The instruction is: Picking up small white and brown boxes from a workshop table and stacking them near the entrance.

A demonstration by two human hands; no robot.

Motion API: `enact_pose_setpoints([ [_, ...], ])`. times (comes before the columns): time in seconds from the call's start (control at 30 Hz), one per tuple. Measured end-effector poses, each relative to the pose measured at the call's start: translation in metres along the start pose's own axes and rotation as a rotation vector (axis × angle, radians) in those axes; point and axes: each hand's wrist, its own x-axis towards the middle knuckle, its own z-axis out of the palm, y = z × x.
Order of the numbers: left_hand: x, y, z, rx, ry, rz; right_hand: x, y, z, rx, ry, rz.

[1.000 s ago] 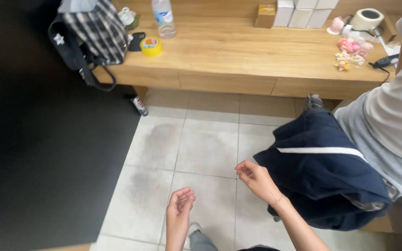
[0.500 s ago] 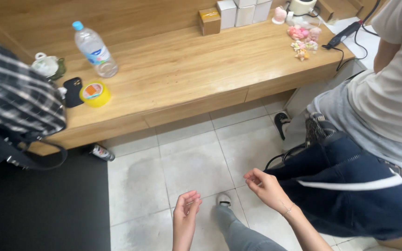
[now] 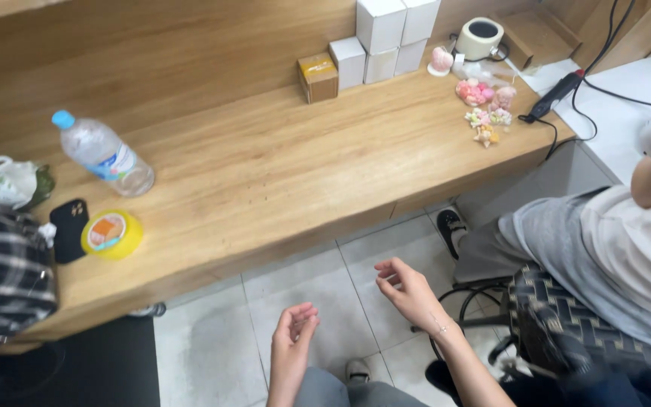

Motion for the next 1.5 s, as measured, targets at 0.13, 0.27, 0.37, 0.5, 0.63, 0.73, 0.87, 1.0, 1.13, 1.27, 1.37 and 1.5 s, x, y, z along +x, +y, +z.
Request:
enact_pose_setpoints([
  [0.13,0.067,0.011,0.008,0.0,-0.064,-0.053,0.056,0.003,-0.004,0.021,0.046,0.151],
  [0.27,0.134,0.028,0.006,0.008,-0.114,-0.077,0.112,0.006,0.006,0.004,0.084,0.187],
  [0.37,0.201,0.021,-0.003,-0.006,-0.15,-0.038,0.166,-0.005,0.008,-0.061,0.095,0.213],
  [0.5,0.265,0.056,-0.011,-0.008,-0.159,0.006,0.226,-0.017,0.014,0.002,0.066,0.167],
  [0.63,0.305,0.094,-0.01,0.057,-0.151,-0.002,0.286,-0.029,0.008,0.027,0.119,0.195],
  [0.73,0.322,0.104,-0.004,0.072,-0.145,-0.025,0.329,-0.02,0.008,0.027,0.17,0.156],
  [0.87,0.337,0.096,0.0,0.08,-0.09,-0.039,0.404,0.011,0.014,-0.046,0.282,0.03],
  [1.0,0.341,0.094,-0.011,0.083,0.008,-0.064,0.49,0.029,0.027,-0.141,0.36,-0.035],
  [1.13,0.36,0.044,-0.019,-0.005,0.151,-0.088,0.573,0.034,0.027,-0.202,0.335,0.03],
  [1.27,0.361,0.017,-0.01,-0.054,0.267,-0.092,0.624,0.03,0.031,-0.207,0.375,0.067],
  [1.37,0.357,0.017,0.011,-0.063,0.311,-0.122,0.652,0.037,0.041,-0.262,0.451,0.054],
  [1.5,0.35,0.009,0.029,-0.082,0.355,-0.189,0.674,0.043,0.051,-0.289,0.463,0.131],
])
